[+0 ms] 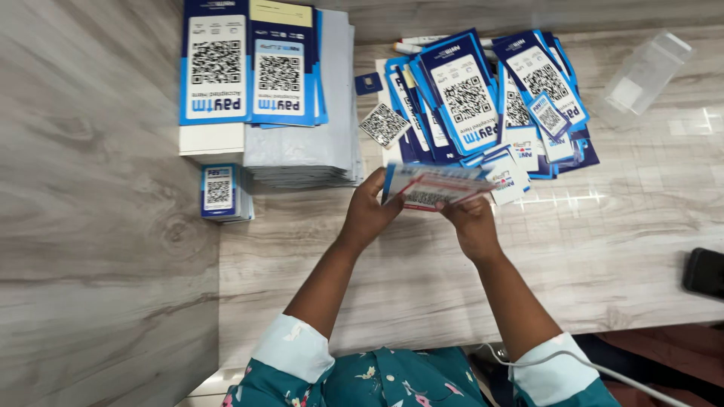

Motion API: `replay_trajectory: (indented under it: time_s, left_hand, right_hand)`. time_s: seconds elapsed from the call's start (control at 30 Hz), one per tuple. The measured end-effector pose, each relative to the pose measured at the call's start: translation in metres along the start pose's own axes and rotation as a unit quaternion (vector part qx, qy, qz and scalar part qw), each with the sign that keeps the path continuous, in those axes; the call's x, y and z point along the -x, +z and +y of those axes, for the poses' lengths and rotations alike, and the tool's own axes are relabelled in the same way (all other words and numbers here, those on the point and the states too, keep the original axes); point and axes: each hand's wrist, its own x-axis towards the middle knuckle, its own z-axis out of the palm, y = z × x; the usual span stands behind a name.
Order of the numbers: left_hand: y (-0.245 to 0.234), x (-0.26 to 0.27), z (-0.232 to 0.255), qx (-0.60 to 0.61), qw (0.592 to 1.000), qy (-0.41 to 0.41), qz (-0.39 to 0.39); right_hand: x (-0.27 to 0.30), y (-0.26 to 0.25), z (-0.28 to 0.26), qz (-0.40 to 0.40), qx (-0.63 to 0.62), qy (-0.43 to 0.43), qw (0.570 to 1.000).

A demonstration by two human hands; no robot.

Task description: The person sorts and stacks Paytm QR code cards and other payment cards on a tiled floor. They separate different card types into neat piles and place markers into a small plastic container.

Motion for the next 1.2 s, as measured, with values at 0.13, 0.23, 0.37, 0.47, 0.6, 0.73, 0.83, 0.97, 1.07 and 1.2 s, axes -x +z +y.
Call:
replay_trajectory:
  time_s: [0.13, 0.23, 0.37, 0.47, 0.6, 0.73, 0.83, 0.97, 1.07, 1.2]
  left_hand:
    - [-0.003, 0.024, -0.050, -0.048, 0.997, 0.053, 0.027]
    - [-0.007, 0.036, -0.059, -0.054, 0.998, 0.030, 0.023]
    - [-0.019, 0.033, -0.019, -0.076, 0.990, -0.067, 0.093]
    - [-0.036, 0.022, 0.013, -0.084, 0.986, 0.017, 0.140]
    - [-0.068, 0.003, 0.034, -0.130, 0.964, 0.119, 0.201]
    - [-0.107, -0.005, 0.054, -0.189, 0.944, 0.126, 0.238]
    - [-0.129, -0.011, 0.064, -0.262, 0.924, 0.111, 0.254]
    - [-0.162, -0.021, 0.071, -0.479, 0.851, -0.020, 0.215]
    - [-0.179, -0.027, 0.072, -0.579, 0.796, -0.082, 0.154]
    - [-0.189, -0.030, 0.068, -0.596, 0.784, -0.112, 0.132]
  right_hand:
    - [0.000, 0.016, 0.027, -0.008, 0.070, 0.023, 0.997]
    - [-0.004, 0.030, 0.026, -0.022, 0.044, -0.033, 0.998]
    - [-0.026, 0.067, -0.006, 0.039, 0.007, -0.057, 0.998]
    - [-0.055, 0.097, -0.035, 0.052, 0.030, -0.099, 0.993]
    - [-0.113, 0.135, -0.050, 0.043, -0.001, -0.103, 0.994]
    - [-0.179, 0.176, -0.050, 0.047, 0.054, -0.080, 0.994]
    - [-0.220, 0.204, -0.057, 0.062, 0.082, 0.023, 0.994]
    - [-0.243, 0.225, -0.057, 0.055, 0.152, 0.092, 0.983]
    - [-0.250, 0.230, -0.049, 0.060, 0.149, 0.062, 0.985]
    - [-0.247, 0.239, -0.052, 0.052, 0.078, 0.062, 0.994]
